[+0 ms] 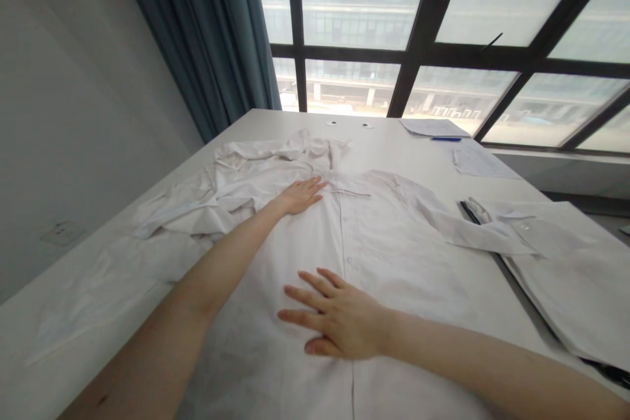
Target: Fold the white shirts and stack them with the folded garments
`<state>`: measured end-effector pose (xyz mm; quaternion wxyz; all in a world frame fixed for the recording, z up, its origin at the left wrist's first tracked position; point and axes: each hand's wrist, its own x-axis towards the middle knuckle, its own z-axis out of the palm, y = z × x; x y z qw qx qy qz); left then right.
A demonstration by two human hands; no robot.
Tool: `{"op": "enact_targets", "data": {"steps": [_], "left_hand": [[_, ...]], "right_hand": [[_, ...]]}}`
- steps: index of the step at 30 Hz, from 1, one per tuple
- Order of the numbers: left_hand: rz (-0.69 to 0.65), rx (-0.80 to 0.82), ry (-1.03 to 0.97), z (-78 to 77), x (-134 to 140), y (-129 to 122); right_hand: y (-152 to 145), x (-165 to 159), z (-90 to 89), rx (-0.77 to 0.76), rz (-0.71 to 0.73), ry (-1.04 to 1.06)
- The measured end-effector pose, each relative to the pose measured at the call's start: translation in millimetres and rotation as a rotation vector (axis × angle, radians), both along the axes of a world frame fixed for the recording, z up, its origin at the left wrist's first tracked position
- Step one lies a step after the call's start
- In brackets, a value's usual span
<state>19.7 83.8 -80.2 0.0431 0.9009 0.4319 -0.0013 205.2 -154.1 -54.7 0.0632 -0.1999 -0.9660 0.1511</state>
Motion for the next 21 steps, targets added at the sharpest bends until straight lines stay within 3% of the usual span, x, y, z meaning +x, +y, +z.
{"op": "enact_targets", "data": {"steps": [7,11,13,16,18,21], "left_hand": [[0.004,0.033,-0.012,1.8,2,-5],[0.009,0.102,-0.011,3.5,3,-10],[0.0,0.196,-0.025,7.2,6,-16],[-0.073,0.306,-0.072,14.6,22,-25],[-0.133,0.298,-0.11,17.0,41,-29],[-0.192,0.182,-0.107,12.7,74,-31]], "right_hand": [[-62,-1,-19.4,0.121,0.113,0.11],[-56,12,1.5,-0.053,0.178,0.152],[-32,30,18.6,-0.181,0.056,0.191],[16,68,28.6,-0.126,-0.271,0.303],[42,93,20.5,-0.027,-0.463,0.307],[58,118,-2.3,0.067,-0.586,0.175]]}}
